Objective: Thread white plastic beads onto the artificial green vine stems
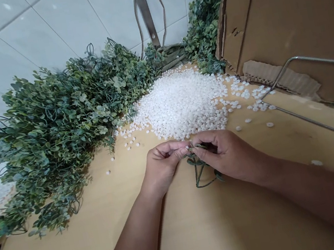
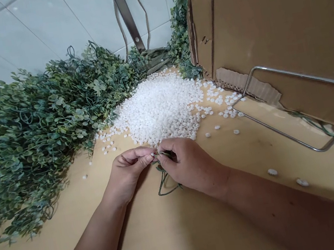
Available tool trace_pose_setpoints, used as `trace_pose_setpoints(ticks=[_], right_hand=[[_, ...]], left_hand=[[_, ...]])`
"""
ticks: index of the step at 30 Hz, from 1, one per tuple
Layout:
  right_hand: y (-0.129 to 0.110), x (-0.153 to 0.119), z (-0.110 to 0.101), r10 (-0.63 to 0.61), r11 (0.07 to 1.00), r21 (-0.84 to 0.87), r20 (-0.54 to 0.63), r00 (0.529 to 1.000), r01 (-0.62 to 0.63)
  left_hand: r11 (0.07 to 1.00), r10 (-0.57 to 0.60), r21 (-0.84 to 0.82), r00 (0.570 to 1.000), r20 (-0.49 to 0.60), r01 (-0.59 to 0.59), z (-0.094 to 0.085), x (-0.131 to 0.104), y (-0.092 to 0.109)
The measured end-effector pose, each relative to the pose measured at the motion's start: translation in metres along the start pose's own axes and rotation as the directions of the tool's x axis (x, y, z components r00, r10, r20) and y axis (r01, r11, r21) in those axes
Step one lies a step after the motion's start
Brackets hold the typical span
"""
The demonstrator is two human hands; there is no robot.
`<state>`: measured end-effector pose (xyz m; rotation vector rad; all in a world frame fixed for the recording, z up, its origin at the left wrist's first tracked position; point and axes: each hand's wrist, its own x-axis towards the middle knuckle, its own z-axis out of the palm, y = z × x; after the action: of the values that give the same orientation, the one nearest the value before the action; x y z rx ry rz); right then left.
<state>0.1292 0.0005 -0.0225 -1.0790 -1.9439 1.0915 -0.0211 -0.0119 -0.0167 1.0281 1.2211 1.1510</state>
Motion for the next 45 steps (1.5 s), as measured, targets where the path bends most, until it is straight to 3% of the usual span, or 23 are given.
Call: trace_pose_setpoints(ticks=[8,13,16,19,22,26,29,33,37,39,41,43,45], right_hand=[[0.001,0.002,0.006,0.000,1.000,-0.027,-0.059,0.998,-0.002],[0.001,0.005,0.003,-0.009,0.997,0.081,-0.096,0.995,0.017],[0.000,0.007,-0.003,0.012,0.987,0.162,-0.189,0.982,0.019],[-0.002,0.008,-0.010,0.035,0.979,0.201,-0.264,0.964,0.019],[-0.007,0.007,-0.016,0.009,0.962,0.264,-0.270,0.963,0.065],[-0.015,0.003,-0.020,-0.061,0.925,0.347,-0.260,0.964,0.153],[-0.019,0.001,-0.019,-0.107,0.916,0.356,-0.222,0.969,0.183],[-0.021,-0.003,-0.021,-0.181,0.888,0.418,-0.067,0.981,0.193],[-0.024,-0.007,-0.038,-0.329,0.872,0.442,0.212,0.920,0.210],[-0.026,-0.009,-0.049,-0.343,0.851,0.497,0.282,0.896,0.170],[-0.027,-0.007,-0.056,-0.279,0.825,0.548,0.182,0.943,0.138],[-0.026,-0.004,-0.057,-0.114,0.833,0.544,-0.013,0.993,0.103],[-0.023,0.000,-0.051,0.060,0.868,0.495,-0.142,0.988,0.019]], left_hand=[[1.000,0.001,-0.016,1.000,-0.026,-0.001,0.003,0.001,-0.002],[0.999,0.018,-0.043,0.998,-0.061,-0.021,0.001,-0.002,0.002],[0.991,0.127,0.055,0.988,-0.091,-0.122,0.000,-0.007,0.006],[0.963,0.192,0.197,0.981,-0.037,-0.181,0.002,-0.010,0.007],[0.965,0.121,0.235,0.993,0.004,-0.118,0.005,-0.010,0.005],[0.984,-0.138,0.119,0.989,0.057,0.130,0.007,-0.010,0.006],[0.972,-0.236,0.057,0.959,0.155,0.230,0.007,-0.012,0.009],[0.972,-0.200,-0.070,0.944,0.261,0.225,0.009,-0.013,0.009],[0.959,-0.199,-0.155,0.955,0.220,0.236,0.010,-0.012,0.006],[0.958,-0.213,-0.155,0.960,0.183,0.242,0.010,-0.012,0.005],[0.956,-0.207,-0.176,0.966,0.154,0.233,0.011,-0.011,0.004],[0.951,-0.201,-0.211,0.970,0.135,0.226,0.011,-0.011,0.003],[0.947,-0.192,-0.236,0.972,0.135,0.219,0.011,-0.010,0.002]])
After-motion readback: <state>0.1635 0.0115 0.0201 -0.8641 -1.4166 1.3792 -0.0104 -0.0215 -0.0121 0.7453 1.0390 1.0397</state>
